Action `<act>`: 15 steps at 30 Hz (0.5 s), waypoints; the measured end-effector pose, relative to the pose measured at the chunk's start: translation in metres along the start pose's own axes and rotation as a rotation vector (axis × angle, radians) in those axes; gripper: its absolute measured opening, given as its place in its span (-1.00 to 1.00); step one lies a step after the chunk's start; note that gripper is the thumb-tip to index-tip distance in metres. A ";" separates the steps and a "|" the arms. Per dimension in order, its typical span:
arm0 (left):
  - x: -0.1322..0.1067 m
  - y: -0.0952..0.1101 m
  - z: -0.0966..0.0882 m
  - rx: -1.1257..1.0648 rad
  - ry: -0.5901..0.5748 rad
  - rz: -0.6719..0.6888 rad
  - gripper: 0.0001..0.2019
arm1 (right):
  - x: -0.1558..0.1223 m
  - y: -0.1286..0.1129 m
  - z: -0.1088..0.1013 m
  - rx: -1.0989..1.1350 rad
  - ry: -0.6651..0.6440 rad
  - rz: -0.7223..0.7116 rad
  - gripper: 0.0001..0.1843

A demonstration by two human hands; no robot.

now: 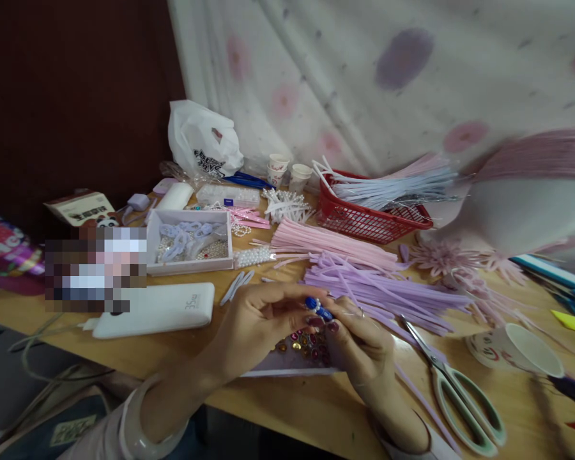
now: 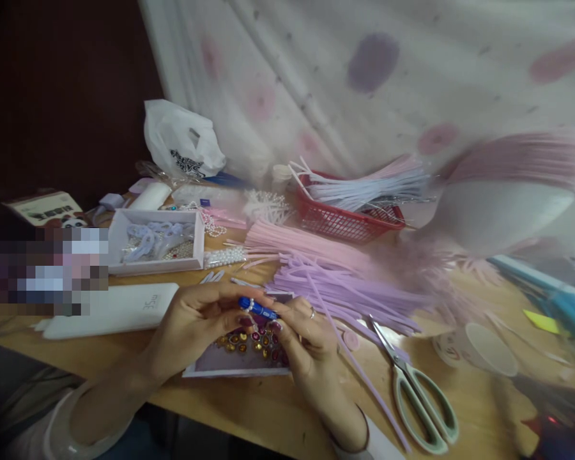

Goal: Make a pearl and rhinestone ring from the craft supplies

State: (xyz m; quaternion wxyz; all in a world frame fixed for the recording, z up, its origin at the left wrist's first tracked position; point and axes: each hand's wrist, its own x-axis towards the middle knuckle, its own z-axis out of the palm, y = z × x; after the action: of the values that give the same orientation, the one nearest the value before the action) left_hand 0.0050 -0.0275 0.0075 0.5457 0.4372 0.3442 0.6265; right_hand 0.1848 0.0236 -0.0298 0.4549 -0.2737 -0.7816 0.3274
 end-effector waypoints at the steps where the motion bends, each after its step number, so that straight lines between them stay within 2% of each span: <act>1: 0.000 0.000 -0.001 0.022 0.000 0.011 -0.83 | 0.000 0.000 0.000 -0.010 -0.004 -0.004 -0.70; 8: -0.006 0.003 -0.005 0.326 -0.003 0.166 -0.84 | 0.006 -0.002 0.000 0.018 -0.021 -0.125 -0.70; 15: -0.014 0.008 0.000 0.500 -0.011 0.339 -0.80 | 0.002 0.006 -0.001 0.020 -0.048 -0.173 -0.70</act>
State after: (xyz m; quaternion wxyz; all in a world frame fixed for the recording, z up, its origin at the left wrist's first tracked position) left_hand 0.0018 -0.0427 0.0124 0.3108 0.6127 0.4068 0.6021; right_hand 0.1851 0.0293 -0.0328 0.4655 -0.1924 -0.8097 0.3012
